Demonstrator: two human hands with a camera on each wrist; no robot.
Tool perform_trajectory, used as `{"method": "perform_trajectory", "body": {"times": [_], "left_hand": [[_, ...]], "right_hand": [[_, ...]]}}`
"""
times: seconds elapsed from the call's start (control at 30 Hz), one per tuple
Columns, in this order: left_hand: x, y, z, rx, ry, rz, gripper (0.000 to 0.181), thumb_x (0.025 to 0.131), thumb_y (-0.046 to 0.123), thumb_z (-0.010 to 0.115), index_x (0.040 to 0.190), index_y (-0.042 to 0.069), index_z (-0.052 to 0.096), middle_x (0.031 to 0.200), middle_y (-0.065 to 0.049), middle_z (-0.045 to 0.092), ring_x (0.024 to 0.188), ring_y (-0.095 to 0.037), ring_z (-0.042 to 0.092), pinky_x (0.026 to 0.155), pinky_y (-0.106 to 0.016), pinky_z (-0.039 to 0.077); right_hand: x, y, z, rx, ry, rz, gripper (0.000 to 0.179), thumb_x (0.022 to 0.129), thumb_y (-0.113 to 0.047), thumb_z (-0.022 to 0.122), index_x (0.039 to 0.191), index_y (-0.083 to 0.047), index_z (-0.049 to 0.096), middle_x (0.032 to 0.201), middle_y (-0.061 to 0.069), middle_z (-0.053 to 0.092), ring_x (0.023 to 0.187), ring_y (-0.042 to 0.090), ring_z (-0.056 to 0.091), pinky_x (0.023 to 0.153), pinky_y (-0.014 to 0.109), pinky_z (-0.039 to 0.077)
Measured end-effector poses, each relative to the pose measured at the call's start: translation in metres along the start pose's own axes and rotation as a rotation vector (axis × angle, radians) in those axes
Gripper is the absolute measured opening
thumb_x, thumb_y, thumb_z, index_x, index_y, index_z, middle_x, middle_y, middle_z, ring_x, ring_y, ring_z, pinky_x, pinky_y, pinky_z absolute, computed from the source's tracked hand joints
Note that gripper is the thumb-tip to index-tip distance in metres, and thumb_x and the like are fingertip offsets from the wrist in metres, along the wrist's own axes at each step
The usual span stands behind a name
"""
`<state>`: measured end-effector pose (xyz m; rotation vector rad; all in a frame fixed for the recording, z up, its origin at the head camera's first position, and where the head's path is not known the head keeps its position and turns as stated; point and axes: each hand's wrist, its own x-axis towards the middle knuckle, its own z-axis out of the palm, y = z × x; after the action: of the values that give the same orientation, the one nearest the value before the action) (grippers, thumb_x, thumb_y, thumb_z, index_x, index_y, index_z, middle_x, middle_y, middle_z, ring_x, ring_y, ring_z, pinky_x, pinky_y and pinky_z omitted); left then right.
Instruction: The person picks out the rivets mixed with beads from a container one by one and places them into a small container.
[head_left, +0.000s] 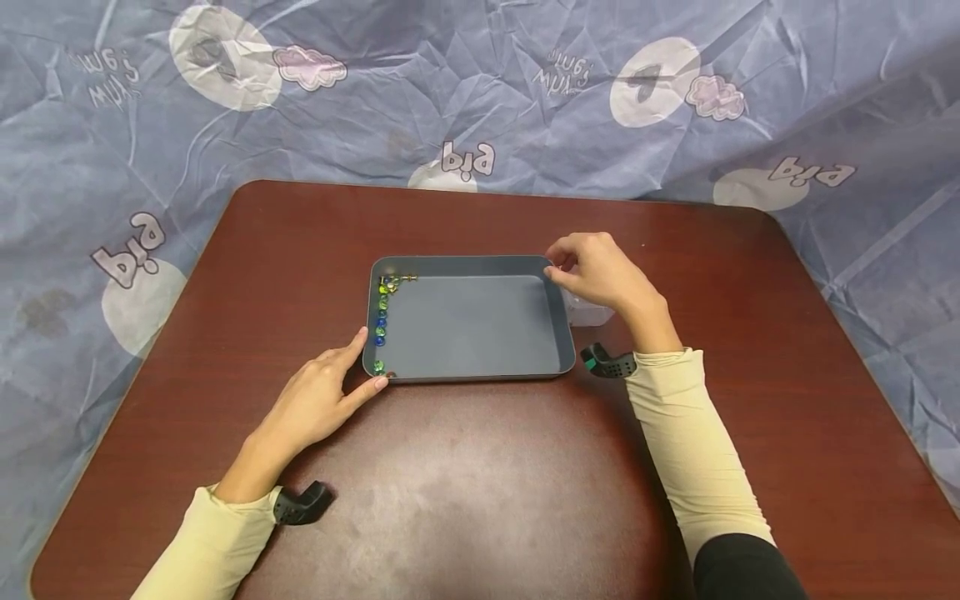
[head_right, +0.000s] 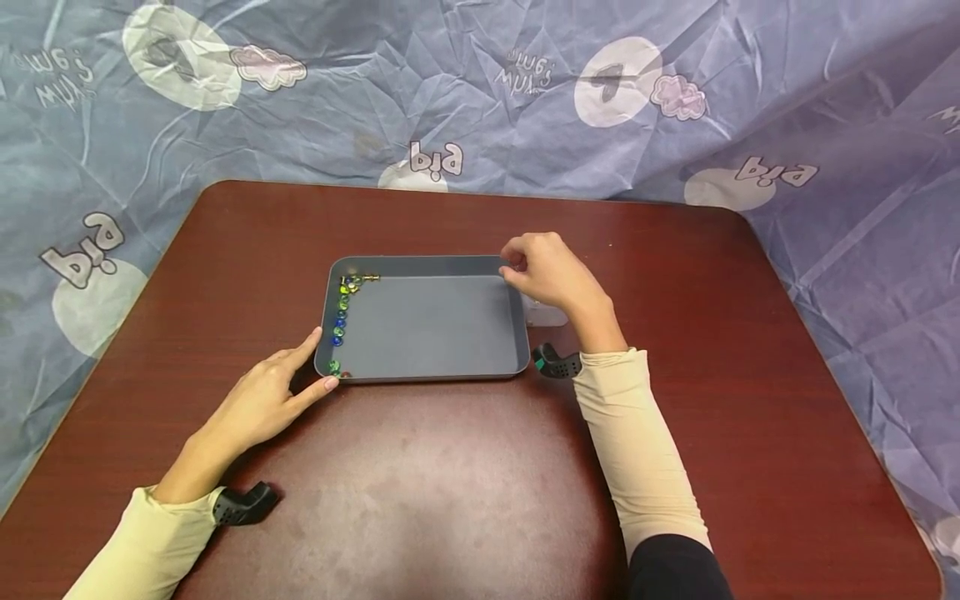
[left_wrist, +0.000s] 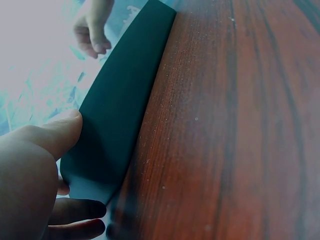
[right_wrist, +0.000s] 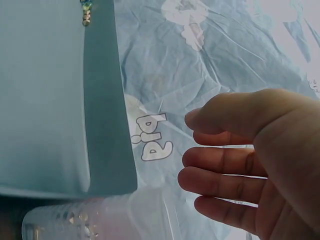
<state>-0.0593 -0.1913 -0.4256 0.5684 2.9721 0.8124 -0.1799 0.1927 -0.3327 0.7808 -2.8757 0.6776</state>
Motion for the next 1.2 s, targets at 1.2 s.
{"method": "perform_trajectory", "body": {"times": [1.2], "left_hand": [[-0.001,-0.002,0.003,0.009,0.037,0.031,0.075,0.097,0.040,0.064,0.152,-0.002,0.034,0.133,-0.030,0.056,0.122,-0.043,0.054,0.099,-0.056,0.043]], "right_hand": [[0.033,-0.025,0.031,0.059,-0.055,-0.026,0.022,0.091,-0.013,0.070,0.105,0.004,0.072,0.090,0.013,0.070,0.084,0.026,0.065,0.077,0.041,0.052]]}}
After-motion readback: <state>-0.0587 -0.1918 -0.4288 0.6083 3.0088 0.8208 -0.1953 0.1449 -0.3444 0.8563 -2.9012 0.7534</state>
